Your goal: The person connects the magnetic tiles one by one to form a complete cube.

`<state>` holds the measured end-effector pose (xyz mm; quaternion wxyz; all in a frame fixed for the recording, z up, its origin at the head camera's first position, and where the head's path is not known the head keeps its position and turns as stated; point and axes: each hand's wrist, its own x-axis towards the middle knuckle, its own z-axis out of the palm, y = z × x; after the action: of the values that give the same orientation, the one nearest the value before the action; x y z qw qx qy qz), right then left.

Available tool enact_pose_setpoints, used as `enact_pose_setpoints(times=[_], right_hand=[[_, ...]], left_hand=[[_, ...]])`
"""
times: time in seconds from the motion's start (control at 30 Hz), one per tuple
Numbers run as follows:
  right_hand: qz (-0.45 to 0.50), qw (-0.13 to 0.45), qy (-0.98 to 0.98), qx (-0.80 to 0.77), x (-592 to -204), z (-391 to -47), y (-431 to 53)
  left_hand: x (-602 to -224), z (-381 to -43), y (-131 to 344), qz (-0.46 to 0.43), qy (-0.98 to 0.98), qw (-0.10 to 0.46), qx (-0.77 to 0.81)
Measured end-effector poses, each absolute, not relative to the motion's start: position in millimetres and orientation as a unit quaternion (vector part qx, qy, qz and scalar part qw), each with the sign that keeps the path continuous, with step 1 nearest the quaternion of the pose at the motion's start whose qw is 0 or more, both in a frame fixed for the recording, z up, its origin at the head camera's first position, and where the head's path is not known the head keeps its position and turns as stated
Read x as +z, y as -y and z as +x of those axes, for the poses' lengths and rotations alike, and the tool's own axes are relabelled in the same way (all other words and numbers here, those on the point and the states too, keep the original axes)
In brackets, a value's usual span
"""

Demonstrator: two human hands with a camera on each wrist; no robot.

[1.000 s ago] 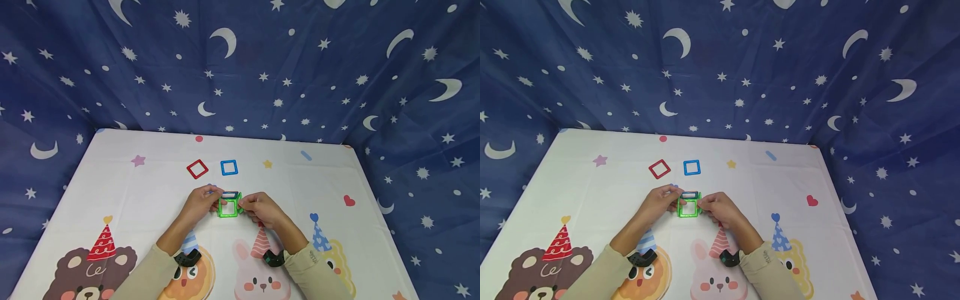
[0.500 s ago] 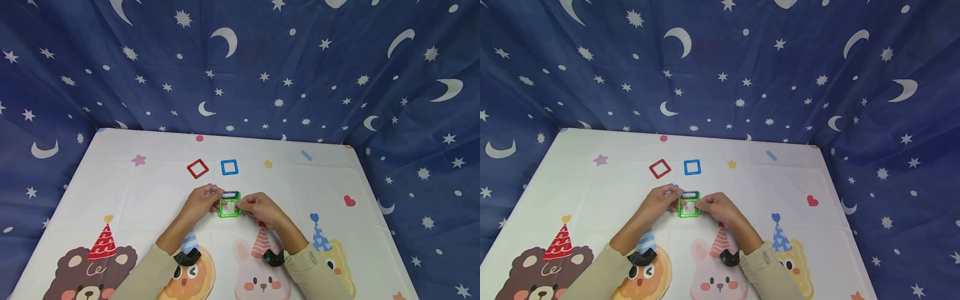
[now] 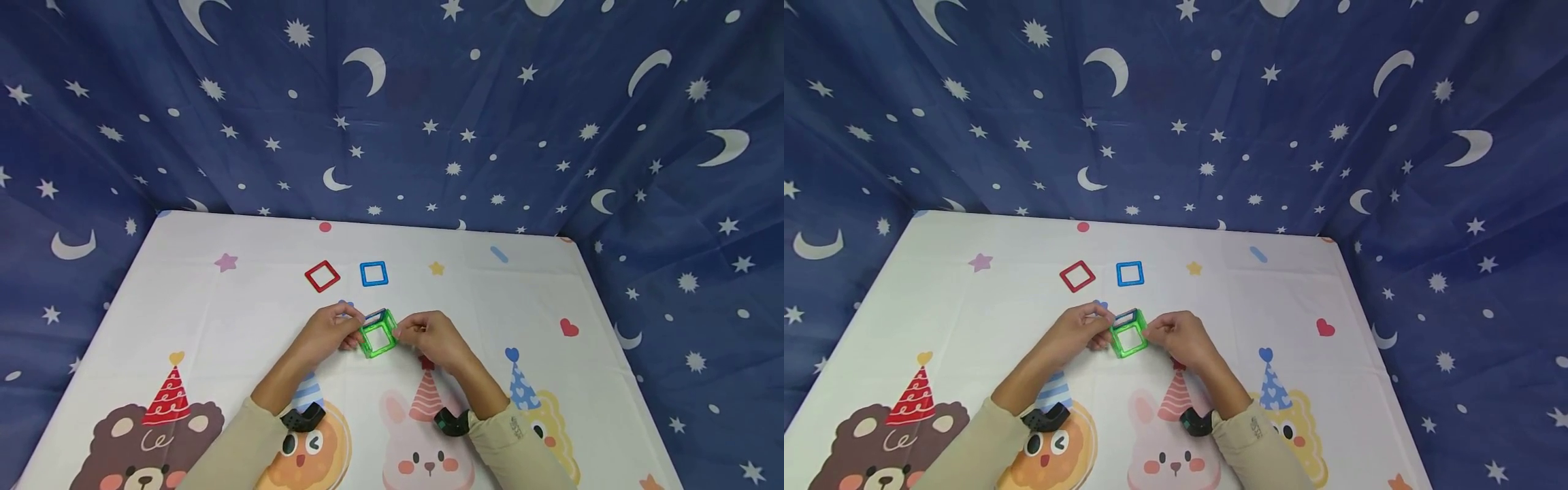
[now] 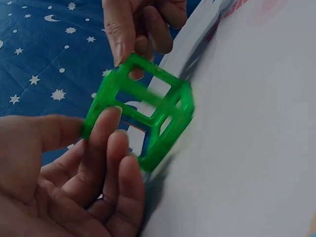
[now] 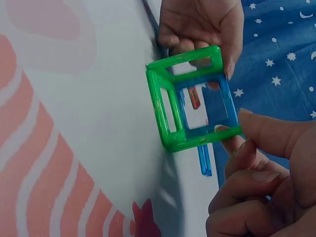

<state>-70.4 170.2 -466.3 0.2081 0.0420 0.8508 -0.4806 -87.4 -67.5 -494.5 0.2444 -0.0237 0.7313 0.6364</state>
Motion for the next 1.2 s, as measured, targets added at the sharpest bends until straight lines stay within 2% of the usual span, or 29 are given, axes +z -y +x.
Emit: enact_pose_setpoints(times=[0.17,0.73,0.97,1.2], right_hand=[[0.039,0.182,-0.855,-0.484,-468,-75,-172],[0.0,0.18,-0.861,-0.476,-477,-92,-167],[-0.006,0.181,-0.856,-0.483,-477,-96,-164],[-0.001,0.189,-0.848,-0.495,-478,-99,-163]], left_hand=[[-494,-88,77,0.011,-0.758,0.245,0.604],[-489,-88,89,0.158,-0.785,0.251,0.543],[-489,-87,88,0.174,-0.789,0.241,0.538],[-490,-87,87,0.178,-0.816,0.206,0.509]])
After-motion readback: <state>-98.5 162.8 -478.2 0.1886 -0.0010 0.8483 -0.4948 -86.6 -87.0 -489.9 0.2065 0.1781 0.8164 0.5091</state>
